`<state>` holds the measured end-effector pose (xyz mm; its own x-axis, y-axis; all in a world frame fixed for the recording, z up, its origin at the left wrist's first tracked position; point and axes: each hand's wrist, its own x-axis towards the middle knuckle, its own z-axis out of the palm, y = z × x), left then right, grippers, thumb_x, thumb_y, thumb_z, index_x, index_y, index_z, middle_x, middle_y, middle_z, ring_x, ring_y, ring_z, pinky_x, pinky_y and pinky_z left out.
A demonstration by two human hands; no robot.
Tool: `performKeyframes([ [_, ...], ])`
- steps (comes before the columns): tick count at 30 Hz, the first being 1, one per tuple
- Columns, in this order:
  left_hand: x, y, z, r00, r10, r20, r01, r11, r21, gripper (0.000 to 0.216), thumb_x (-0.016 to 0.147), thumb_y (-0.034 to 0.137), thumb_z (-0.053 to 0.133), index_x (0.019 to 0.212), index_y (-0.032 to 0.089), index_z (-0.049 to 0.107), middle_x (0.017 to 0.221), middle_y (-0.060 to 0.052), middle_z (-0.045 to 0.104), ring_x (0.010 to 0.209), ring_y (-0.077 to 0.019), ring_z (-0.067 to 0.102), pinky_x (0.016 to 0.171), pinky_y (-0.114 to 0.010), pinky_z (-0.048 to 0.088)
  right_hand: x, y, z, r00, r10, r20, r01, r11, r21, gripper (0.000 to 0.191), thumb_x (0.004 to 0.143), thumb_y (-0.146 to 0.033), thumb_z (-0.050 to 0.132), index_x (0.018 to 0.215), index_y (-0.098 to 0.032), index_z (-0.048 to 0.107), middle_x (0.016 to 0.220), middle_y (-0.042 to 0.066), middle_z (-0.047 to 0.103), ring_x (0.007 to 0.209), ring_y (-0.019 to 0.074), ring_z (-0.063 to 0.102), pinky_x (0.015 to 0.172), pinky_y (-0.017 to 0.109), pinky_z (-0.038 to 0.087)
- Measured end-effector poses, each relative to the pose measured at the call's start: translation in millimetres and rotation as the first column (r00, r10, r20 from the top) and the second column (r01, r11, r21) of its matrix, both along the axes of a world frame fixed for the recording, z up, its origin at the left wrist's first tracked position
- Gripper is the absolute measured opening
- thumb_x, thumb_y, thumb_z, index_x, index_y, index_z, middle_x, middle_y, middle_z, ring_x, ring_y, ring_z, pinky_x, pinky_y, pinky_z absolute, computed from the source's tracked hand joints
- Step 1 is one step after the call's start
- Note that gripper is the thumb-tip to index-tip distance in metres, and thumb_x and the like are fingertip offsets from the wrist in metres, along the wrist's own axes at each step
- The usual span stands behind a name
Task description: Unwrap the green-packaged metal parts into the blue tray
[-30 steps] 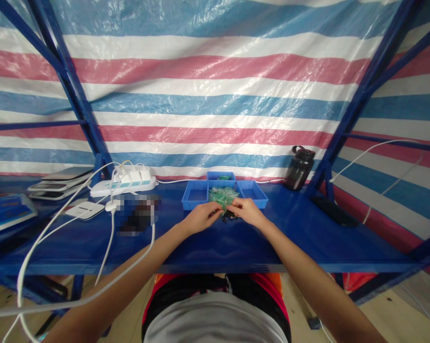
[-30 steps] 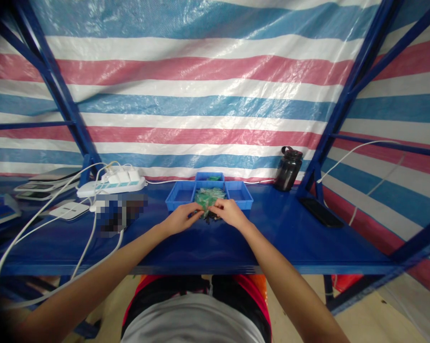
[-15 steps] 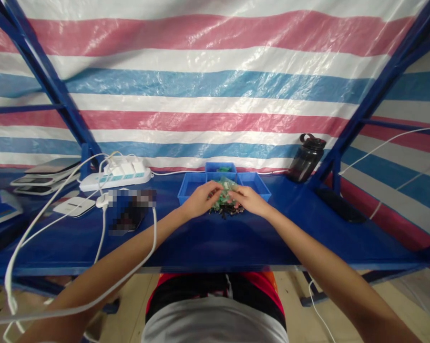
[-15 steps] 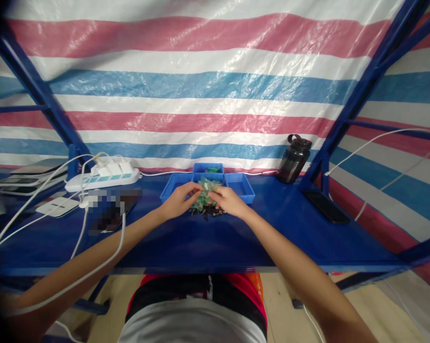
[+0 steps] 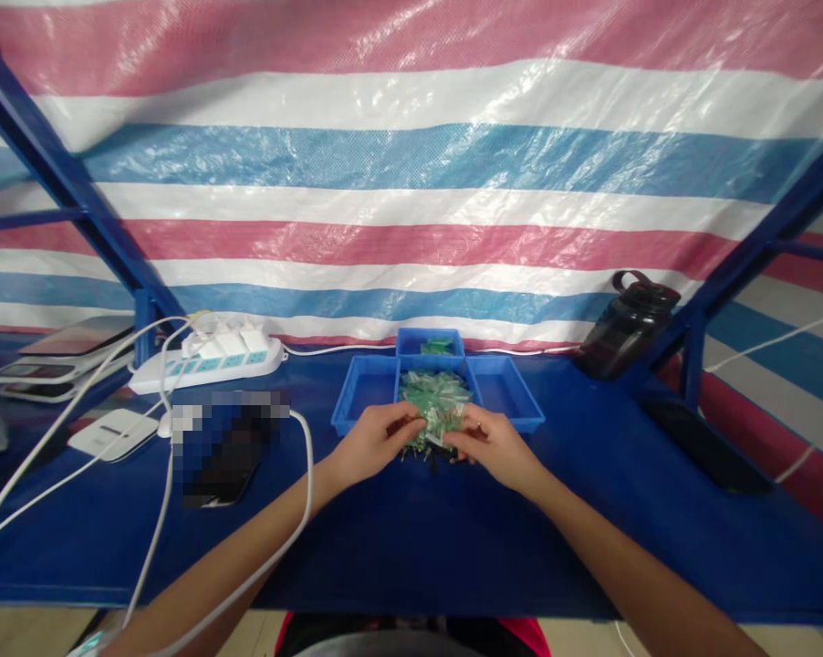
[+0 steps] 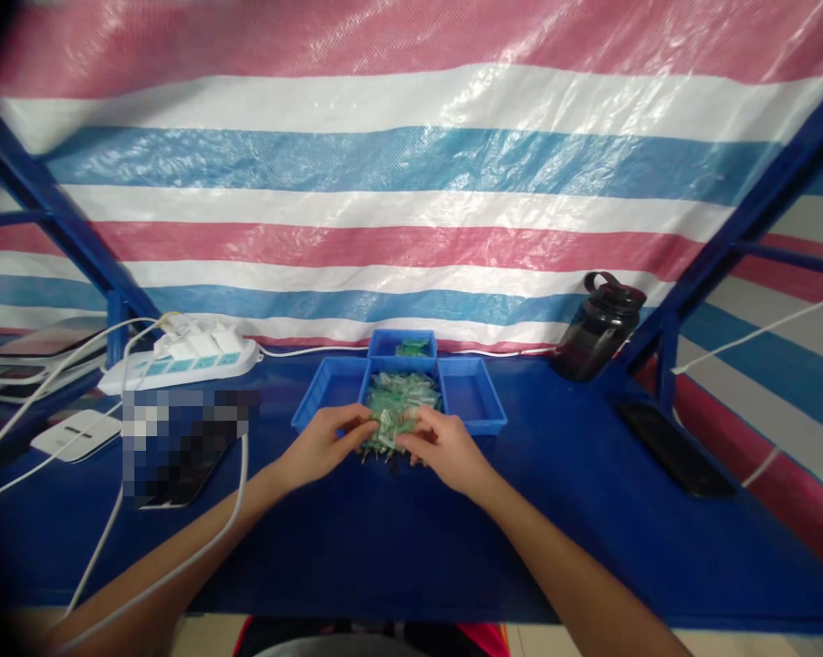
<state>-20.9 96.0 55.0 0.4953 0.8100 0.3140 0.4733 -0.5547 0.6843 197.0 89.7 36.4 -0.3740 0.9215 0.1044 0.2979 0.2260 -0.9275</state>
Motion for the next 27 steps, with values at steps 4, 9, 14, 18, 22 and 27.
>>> performKeyframes([
  [4,0.4,2.0,-0.7,1.000,-0.010,-0.008,0.010,1.000,-0.016,0.028,0.093,0.033,0.046,0.076,0.016,0.059,0.064,0.002,0.055,0.058,-0.0092,0.050,0.056,-0.019,0.038,1.5,-2.3,-0.3,0.999,-0.035,-0.011,0.035,0.999,-0.006,0.044,0.076,-0.036,0.068,0.117,-0.026,0.053,0.064,-0.001,0.064,0.055,0.0178,0.060,0.054,0.029,0.047],
  [9,0.8,-1.7,-1.5,0.997,-0.077,0.027,0.074,0.994,0.086,0.021,0.092,0.029,0.049,0.082,0.017,0.063,0.068,0.000,0.061,0.059,-0.0102,0.055,0.058,-0.020,0.041,5.1,0.3,3.2,0.999,-0.036,0.007,0.036,0.999,0.018,0.042,0.080,-0.033,0.063,0.119,-0.026,0.050,0.063,-0.003,0.060,0.055,0.0162,0.059,0.055,0.029,0.048],
  [14,1.7,-3.8,-3.4,0.999,-0.030,0.027,0.028,0.997,0.067,0.020,0.092,0.029,0.049,0.094,0.017,0.065,0.066,0.001,0.062,0.057,-0.0109,0.056,0.057,-0.020,0.043,6.0,-1.3,2.3,0.999,-0.014,0.053,0.011,0.999,0.051,0.041,0.083,-0.034,0.061,0.121,-0.027,0.048,0.063,-0.002,0.060,0.055,0.0167,0.059,0.055,0.029,0.047],
  [18,1.8,-4.5,-10.4,0.999,-0.043,0.024,0.041,0.998,0.047,0.036,0.092,0.032,0.051,0.126,0.020,0.052,0.074,0.001,0.067,0.061,-0.0117,0.061,0.061,-0.020,0.046,6.3,0.0,-2.6,0.996,-0.013,0.086,0.006,0.997,0.077,0.048,0.083,-0.035,0.062,0.127,-0.025,0.044,0.062,-0.003,0.058,0.055,0.0166,0.058,0.055,0.028,0.046],
  [22,0.7,-5.3,-15.8,0.997,-0.062,-0.038,0.065,0.994,0.082,0.046,0.092,0.033,0.050,0.136,0.020,0.042,0.080,0.000,0.069,0.065,-0.0131,0.064,0.063,-0.021,0.048,7.3,2.9,-6.5,0.993,-0.023,0.117,0.008,0.992,0.124,0.042,0.083,-0.035,0.061,0.121,-0.023,0.047,0.064,-0.003,0.059,0.056,0.0156,0.057,0.056,0.027,0.045],
  [27,-0.5,-5.3,-12.6,0.991,-0.025,-0.128,0.044,0.988,0.149,0.035,0.093,0.031,0.047,0.126,0.019,0.050,0.080,-0.001,0.069,0.065,-0.0130,0.064,0.065,-0.022,0.048,7.7,2.2,-7.4,0.993,-0.027,0.117,0.005,0.983,0.185,0.036,0.086,-0.033,0.058,0.118,-0.022,0.047,0.065,-0.003,0.060,0.056,0.0140,0.055,0.055,0.025,0.043],
])
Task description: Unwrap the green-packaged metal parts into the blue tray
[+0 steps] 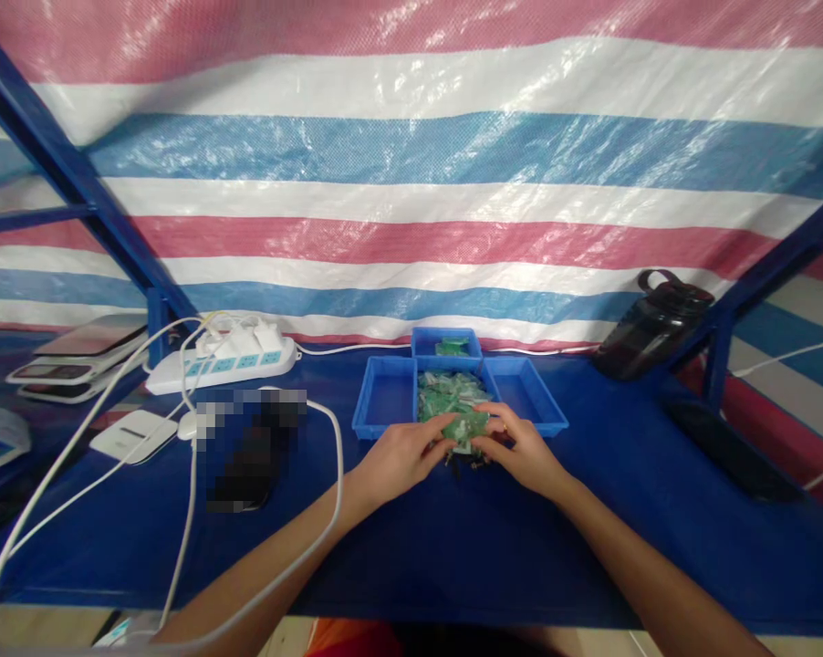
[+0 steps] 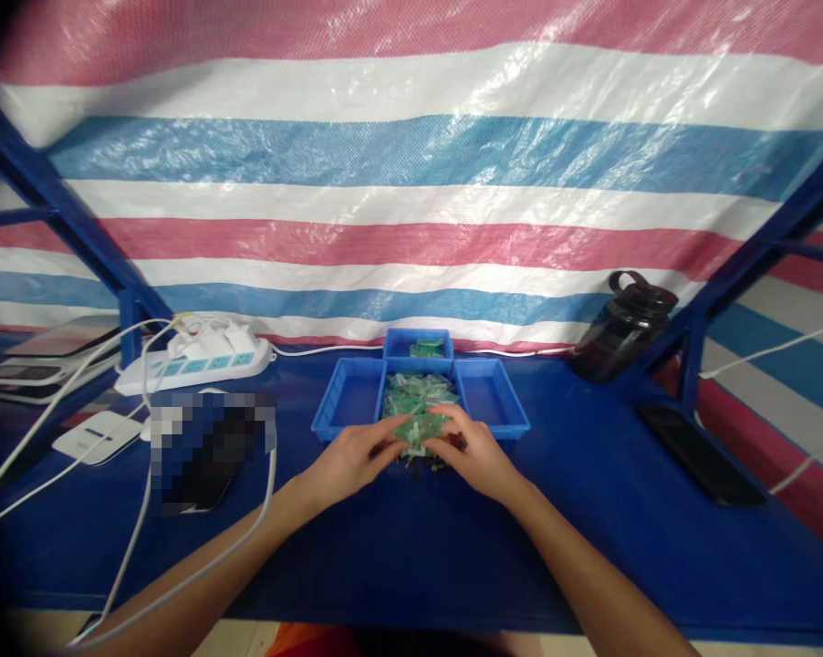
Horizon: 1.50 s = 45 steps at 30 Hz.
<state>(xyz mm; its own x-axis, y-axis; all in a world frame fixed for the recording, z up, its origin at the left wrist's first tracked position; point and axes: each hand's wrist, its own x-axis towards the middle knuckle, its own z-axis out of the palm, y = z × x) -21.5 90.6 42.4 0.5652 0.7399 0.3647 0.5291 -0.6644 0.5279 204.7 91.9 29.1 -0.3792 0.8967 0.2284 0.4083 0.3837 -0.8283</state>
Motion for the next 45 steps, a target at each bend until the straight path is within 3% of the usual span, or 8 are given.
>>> performKeyframes([
  [7,3.3,-3.9,4.1,0.997,-0.051,0.057,0.052,0.998,-0.018,0.021,0.095,0.030,0.045,0.090,0.016,0.060,0.072,0.001,0.061,0.062,-0.0101,0.059,0.059,-0.018,0.042,1.5,-10.2,10.8,0.998,0.056,-0.039,-0.053,0.996,0.071,0.023,0.093,-0.032,0.046,0.114,-0.023,0.049,0.062,-0.004,0.057,0.056,0.0130,0.058,0.056,0.024,0.046],
  [12,7.4,-2.0,4.2,0.984,-0.069,0.162,0.079,0.995,-0.060,0.018,0.094,0.026,0.046,0.087,0.015,0.059,0.069,0.002,0.058,0.059,-0.0078,0.055,0.058,-0.017,0.041,4.5,-11.3,13.3,0.999,0.017,-0.031,-0.014,0.993,0.117,0.026,0.094,-0.028,0.044,0.119,-0.021,0.046,0.060,-0.004,0.056,0.054,0.0123,0.057,0.055,0.023,0.045],
  [21,6.6,-2.6,0.2,0.972,-0.093,0.217,0.128,0.979,-0.157,0.018,0.094,0.024,0.047,0.084,0.014,0.058,0.067,0.001,0.058,0.058,-0.0076,0.055,0.057,-0.017,0.042,2.0,-19.6,22.8,0.981,0.024,0.193,-0.066,0.974,0.218,0.008,0.089,-0.026,0.054,0.085,-0.019,0.056,0.068,-0.001,0.059,0.057,0.0104,0.054,0.054,0.020,0.041],
  [25,8.8,-4.9,-3.7,0.972,-0.072,0.223,0.100,0.988,-0.116,0.019,0.093,0.025,0.047,0.083,0.014,0.058,0.072,0.000,0.059,0.061,-0.0081,0.055,0.058,-0.017,0.043,-1.6,-16.0,20.2,0.962,0.002,0.274,-0.088,0.949,0.302,0.013,0.089,-0.027,0.054,0.080,-0.019,0.055,0.068,0.000,0.058,0.061,0.0122,0.055,0.059,0.023,0.042],
  [31,13.3,-7.9,-8.7,0.967,-0.051,0.249,0.060,0.998,-0.029,0.016,0.093,0.025,0.049,0.085,0.014,0.058,0.074,-0.001,0.057,0.066,-0.0091,0.053,0.064,-0.019,0.043,-7.3,-13.1,14.1,0.958,-0.056,0.282,-0.078,0.893,0.443,0.012,0.092,-0.024,0.050,0.088,-0.019,0.060,0.088,0.006,0.060,0.084,0.0178,0.057,0.078,0.031,0.045],
  [36,11.1,-11.6,-0.5,0.953,-0.138,0.268,0.155,0.987,-0.044,0.016,0.093,0.026,0.047,0.095,0.014,0.059,0.082,-0.004,0.060,0.076,-0.0123,0.056,0.073,-0.023,0.046,-12.2,-17.3,13.2,0.985,0.002,0.170,-0.054,0.952,0.302,0.011,0.090,-0.018,0.049,0.085,-0.018,0.058,0.074,0.002,0.057,0.068,0.0138,0.056,0.064,0.026,0.045],
  [40,10.0,-11.4,2.3,0.932,-0.222,0.287,0.231,0.973,0.004,0.026,0.094,0.020,0.043,0.116,0.014,0.056,0.102,-0.010,0.059,0.095,-0.0161,0.057,0.086,-0.029,0.047,-14.1,-16.4,14.1,0.997,-0.022,-0.069,0.024,0.999,0.021,0.011,0.090,-0.026,0.051,0.083,-0.018,0.056,0.069,0.000,0.058,0.061,0.0123,0.056,0.058,0.024,0.046],
  [45,11.2,-7.8,-4.4,0.950,-0.179,0.256,0.166,0.984,0.070,0.037,0.093,0.015,0.044,0.129,0.021,0.050,0.115,-0.010,0.052,0.104,-0.0160,0.055,0.091,-0.031,0.048,-12.2,-13.6,17.8,0.910,0.050,-0.411,-0.158,0.959,-0.233,0.024,0.086,-0.040,0.057,0.094,-0.017,0.058,0.081,0.003,0.065,0.071,0.0146,0.061,0.065,0.027,0.051],
])
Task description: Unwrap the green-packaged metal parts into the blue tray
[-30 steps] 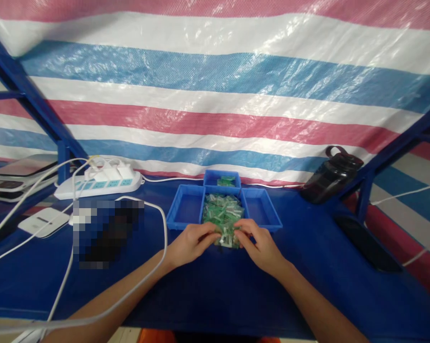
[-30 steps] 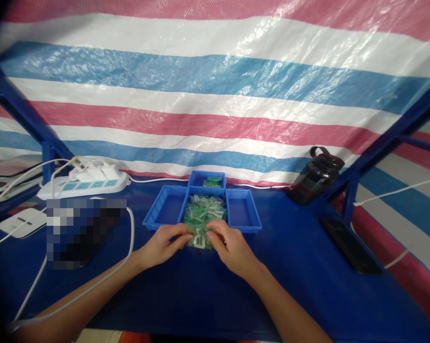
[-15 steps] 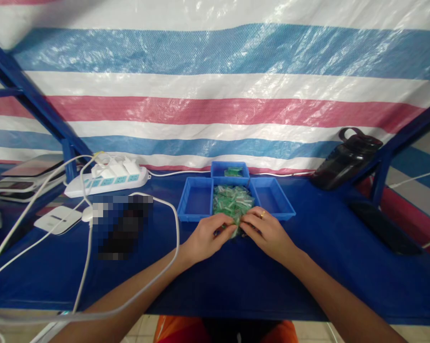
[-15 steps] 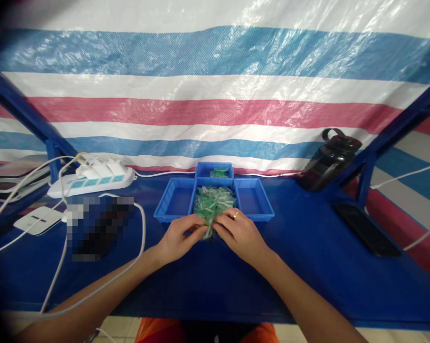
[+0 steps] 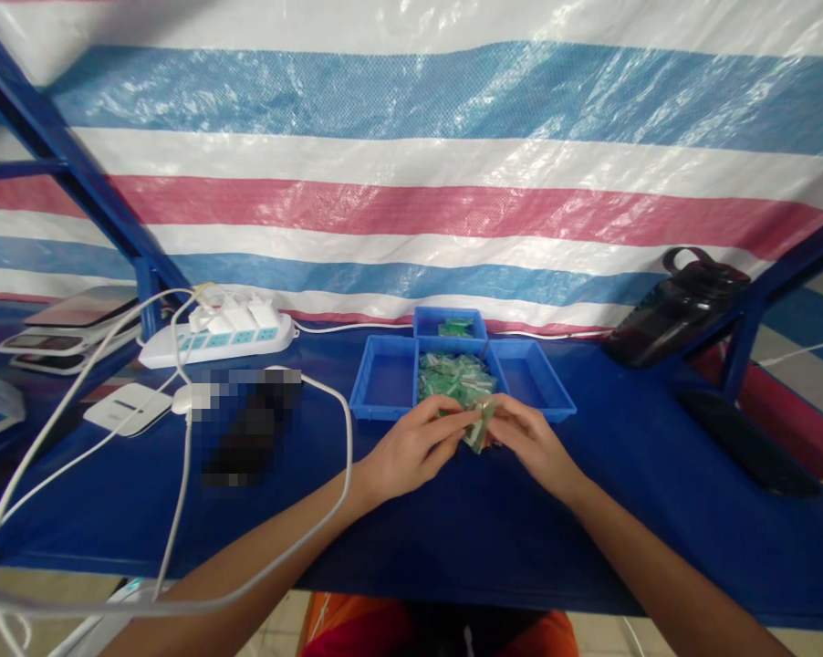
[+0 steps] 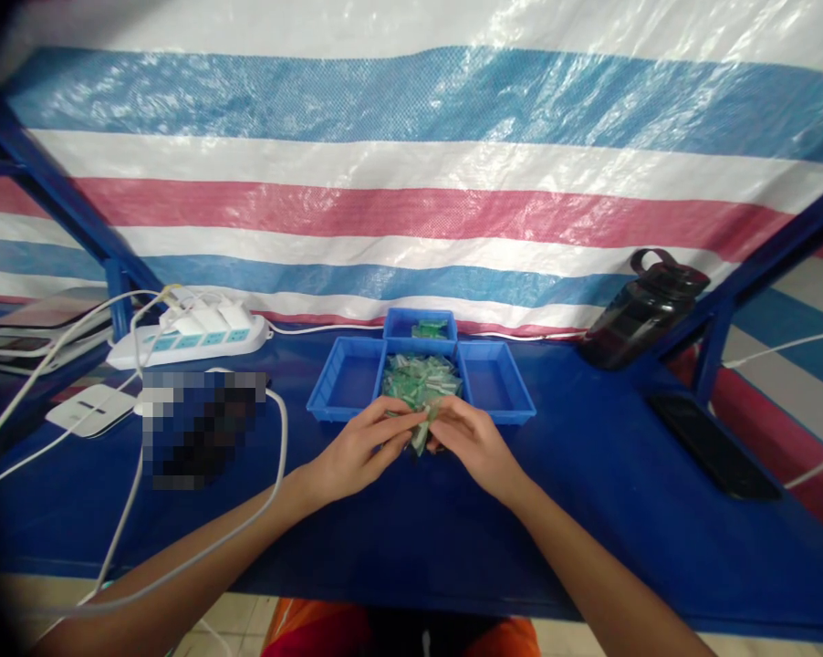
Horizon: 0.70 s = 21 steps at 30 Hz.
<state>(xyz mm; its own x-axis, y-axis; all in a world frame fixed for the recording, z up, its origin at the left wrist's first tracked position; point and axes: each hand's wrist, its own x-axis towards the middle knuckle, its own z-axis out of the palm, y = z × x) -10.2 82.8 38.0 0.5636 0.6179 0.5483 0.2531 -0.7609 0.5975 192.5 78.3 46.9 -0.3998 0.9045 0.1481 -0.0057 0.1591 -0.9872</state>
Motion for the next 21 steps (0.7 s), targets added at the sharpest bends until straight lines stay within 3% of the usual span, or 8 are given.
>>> performKeyframes([
  [3,0.2,1.3,-2.6,0.999,0.045,-0.022,-0.045,0.999,-0.002,0.036,0.094,0.017,0.044,0.129,0.023,0.051,0.118,-0.010,0.050,0.105,-0.0163,0.054,0.091,-0.032,0.049,0.5,0.5,-1.1,0.996,0.047,-0.071,-0.052,0.996,-0.073,0.033,0.082,-0.044,0.062,0.101,-0.017,0.058,0.089,0.006,0.067,0.077,0.0163,0.063,0.068,0.029,0.053],
  [6,0.5,2.3,-4.0,0.998,0.049,-0.026,-0.049,0.999,-0.004,0.032,0.093,0.021,0.048,0.124,0.024,0.055,0.115,-0.009,0.051,0.104,-0.0168,0.055,0.088,-0.031,0.051,-0.2,0.2,-4.3,1.000,-0.011,-0.007,0.010,0.997,-0.079,0.032,0.079,-0.042,0.066,0.100,-0.018,0.059,0.091,0.006,0.067,0.080,0.0176,0.064,0.072,0.031,0.054],
  [11,0.1,6.7,-4.0,0.991,0.136,0.018,-0.133,0.982,-0.133,0.037,0.088,0.026,0.057,0.124,0.021,0.050,0.105,-0.006,0.055,0.074,-0.0096,0.059,0.067,-0.023,0.053,0.9,-0.1,-7.2,0.996,-0.082,0.029,0.081,0.996,0.030,0.025,0.079,-0.035,0.064,0.096,-0.019,0.060,0.093,0.005,0.067,0.088,0.0186,0.064,0.079,0.031,0.053],
  [16,-1.2,9.4,2.3,0.991,0.119,-0.055,-0.126,0.979,-0.160,0.014,0.089,0.026,0.055,0.091,0.014,0.062,0.072,0.001,0.059,0.061,-0.0084,0.055,0.059,-0.018,0.045,2.8,1.1,-6.0,0.995,-0.066,0.071,0.060,0.994,0.090,0.019,0.079,-0.026,0.061,0.096,-0.018,0.060,0.088,0.003,0.065,0.081,0.0166,0.063,0.071,0.028,0.052],
  [21,-0.6,6.3,9.9,0.979,0.149,-0.139,-0.164,0.981,-0.106,0.019,0.091,0.027,0.050,0.079,0.015,0.059,0.067,0.002,0.058,0.060,-0.0088,0.052,0.059,-0.019,0.040,7.1,6.8,-3.7,0.978,-0.196,0.073,0.180,0.965,0.189,0.017,0.079,-0.030,0.061,0.090,-0.018,0.059,0.083,0.003,0.066,0.077,0.0163,0.063,0.070,0.029,0.051],
])
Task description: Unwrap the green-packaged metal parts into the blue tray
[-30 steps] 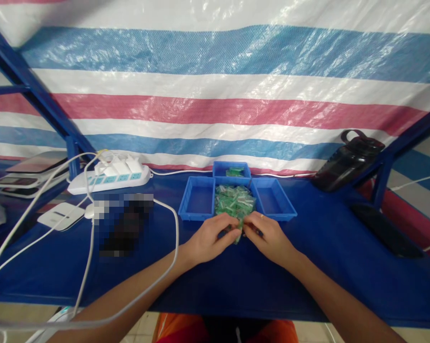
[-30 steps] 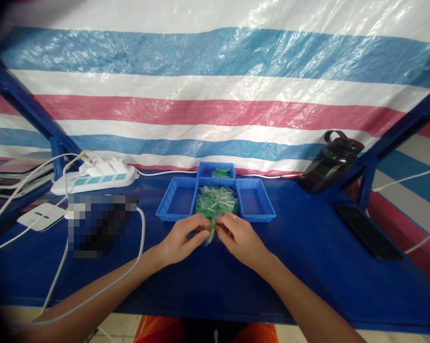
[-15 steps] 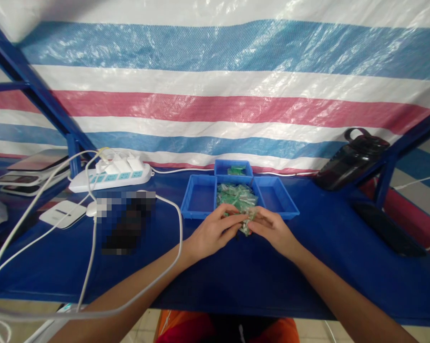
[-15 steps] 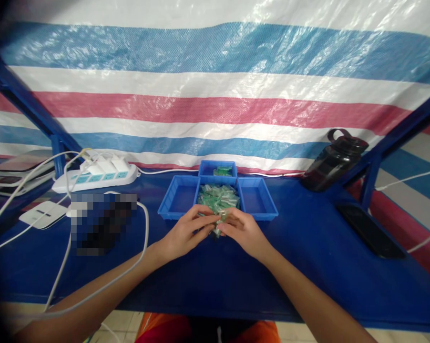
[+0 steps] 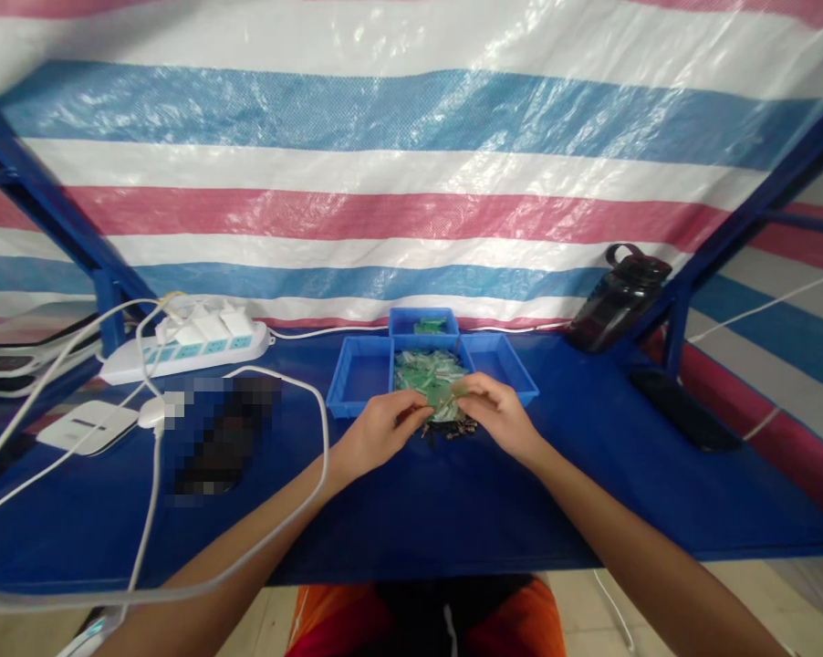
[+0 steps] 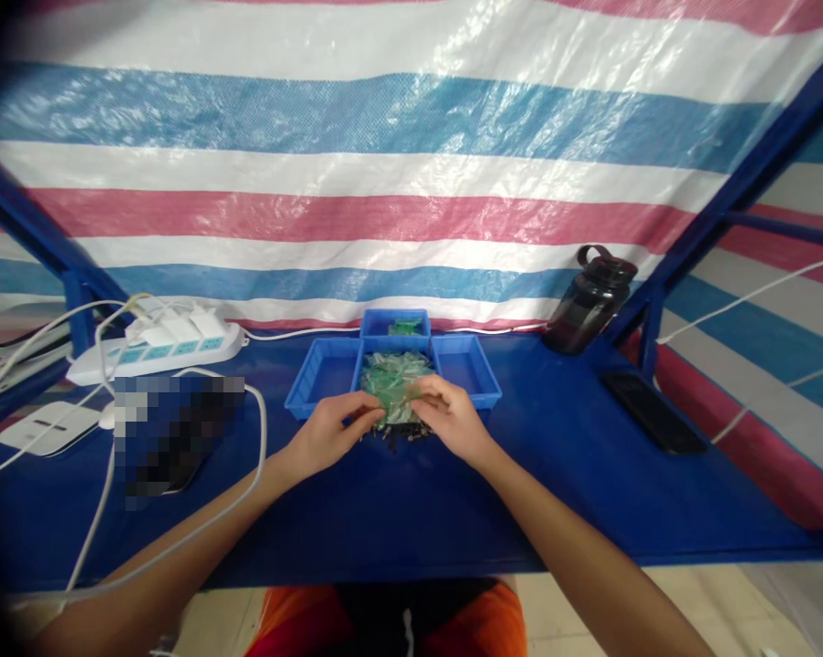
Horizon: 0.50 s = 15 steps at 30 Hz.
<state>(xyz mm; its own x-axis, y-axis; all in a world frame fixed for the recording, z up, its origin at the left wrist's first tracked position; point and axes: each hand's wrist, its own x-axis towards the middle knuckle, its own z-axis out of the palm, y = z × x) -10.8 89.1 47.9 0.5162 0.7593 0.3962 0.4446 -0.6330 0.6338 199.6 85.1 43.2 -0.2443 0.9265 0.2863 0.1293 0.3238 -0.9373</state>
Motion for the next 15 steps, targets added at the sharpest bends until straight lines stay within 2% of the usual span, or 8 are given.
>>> performKeyframes([
  [6,-1.6,-0.5,1.5,1.000,0.013,0.000,-0.013,0.999,-0.039,0.022,0.091,0.030,0.049,0.079,0.014,0.059,0.065,0.003,0.058,0.057,-0.0081,0.051,0.056,-0.018,0.039,0.1,4.0,-5.0,1.000,-0.015,-0.004,0.015,1.000,0.000,0.023,0.078,-0.038,0.063,0.090,-0.019,0.058,0.079,0.002,0.067,0.069,0.0157,0.064,0.066,0.030,0.054],
  [9,-1.9,1.4,-0.6,0.999,0.005,0.042,-0.003,0.998,-0.058,0.023,0.092,0.030,0.047,0.081,0.014,0.061,0.068,0.001,0.060,0.059,-0.0087,0.053,0.056,-0.018,0.042,-0.5,3.3,-11.9,0.998,-0.053,-0.018,0.053,0.999,0.003,0.031,0.079,-0.039,0.063,0.104,-0.022,0.052,0.078,0.000,0.066,0.060,0.0136,0.063,0.060,0.029,0.055],
  [12,-0.4,1.5,-3.1,0.995,-0.002,0.097,0.008,0.998,-0.068,0.024,0.091,0.031,0.048,0.084,0.014,0.062,0.073,-0.001,0.062,0.062,-0.0095,0.055,0.056,-0.018,0.044,0.5,1.5,-17.0,0.983,-0.179,0.033,0.173,0.976,0.132,0.038,0.080,-0.036,0.064,0.111,-0.022,0.046,0.074,-0.002,0.065,0.058,0.0133,0.062,0.058,0.027,0.055],
  [15,2.7,-1.2,-5.2,0.987,-0.012,0.159,0.029,0.994,-0.105,0.023,0.091,0.033,0.049,0.086,0.014,0.061,0.077,-0.001,0.061,0.062,-0.0095,0.057,0.055,-0.018,0.046,0.3,-1.0,-17.3,0.960,-0.234,0.157,0.181,0.939,0.292,0.019,0.083,-0.033,0.060,0.095,-0.020,0.055,0.076,0.002,0.065,0.066,0.0149,0.062,0.060,0.027,0.054],
])
